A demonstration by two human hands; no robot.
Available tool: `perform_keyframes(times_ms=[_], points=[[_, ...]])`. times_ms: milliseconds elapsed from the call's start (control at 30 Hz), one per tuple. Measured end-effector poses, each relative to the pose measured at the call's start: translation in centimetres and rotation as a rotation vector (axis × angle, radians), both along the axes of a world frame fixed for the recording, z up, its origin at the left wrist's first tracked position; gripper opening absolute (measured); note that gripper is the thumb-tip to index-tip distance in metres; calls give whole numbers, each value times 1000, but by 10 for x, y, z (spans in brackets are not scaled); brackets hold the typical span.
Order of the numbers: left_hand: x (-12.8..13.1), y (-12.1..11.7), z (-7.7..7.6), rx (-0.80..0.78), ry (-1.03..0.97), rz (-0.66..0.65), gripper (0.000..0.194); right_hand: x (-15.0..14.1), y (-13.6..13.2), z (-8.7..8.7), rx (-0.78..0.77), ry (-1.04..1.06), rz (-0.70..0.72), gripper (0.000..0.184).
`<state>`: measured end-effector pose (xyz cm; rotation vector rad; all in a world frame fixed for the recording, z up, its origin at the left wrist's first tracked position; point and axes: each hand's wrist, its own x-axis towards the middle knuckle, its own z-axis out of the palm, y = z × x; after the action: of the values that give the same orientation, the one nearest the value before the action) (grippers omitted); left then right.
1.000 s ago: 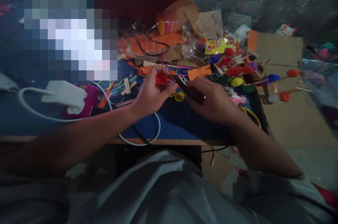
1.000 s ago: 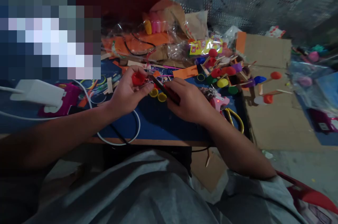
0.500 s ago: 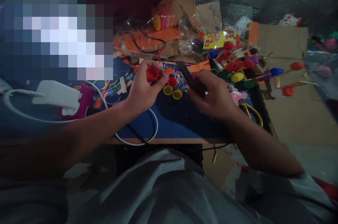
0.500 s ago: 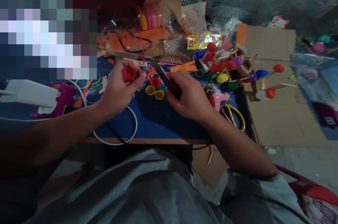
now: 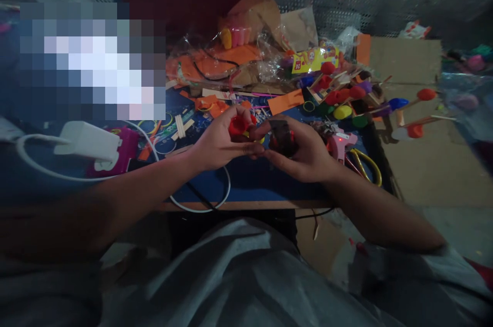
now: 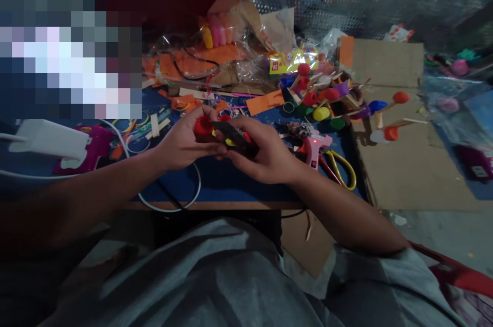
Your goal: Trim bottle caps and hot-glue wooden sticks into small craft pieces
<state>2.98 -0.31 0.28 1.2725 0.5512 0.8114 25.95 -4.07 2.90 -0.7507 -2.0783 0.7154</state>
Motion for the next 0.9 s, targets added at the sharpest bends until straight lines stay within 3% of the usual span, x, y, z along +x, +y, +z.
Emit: perform_keyframes(times_ms=[200, 367, 533, 667, 833, 900], points=[[-1, 1, -1, 6, 10, 47, 75, 2, 3, -3, 7, -41, 12, 39], [-2, 3, 0, 4, 45, 7, 77, 1, 1, -5, -57, -33, -34, 32], [-1, -1, -1, 43, -4, 32, 71, 2, 3, -4, -197, 2, -130, 33], [0, -6, 0, 58, 11, -14, 61, 2, 4, -6, -305, 16, -93, 32], [0, -6, -1, 59, -20, 9, 50, 0, 4, -9, -189, -76, -99, 21], [0, -3, -3, 31, -29, 33, 45, 2, 6, -11, -170, -105, -169, 19]])
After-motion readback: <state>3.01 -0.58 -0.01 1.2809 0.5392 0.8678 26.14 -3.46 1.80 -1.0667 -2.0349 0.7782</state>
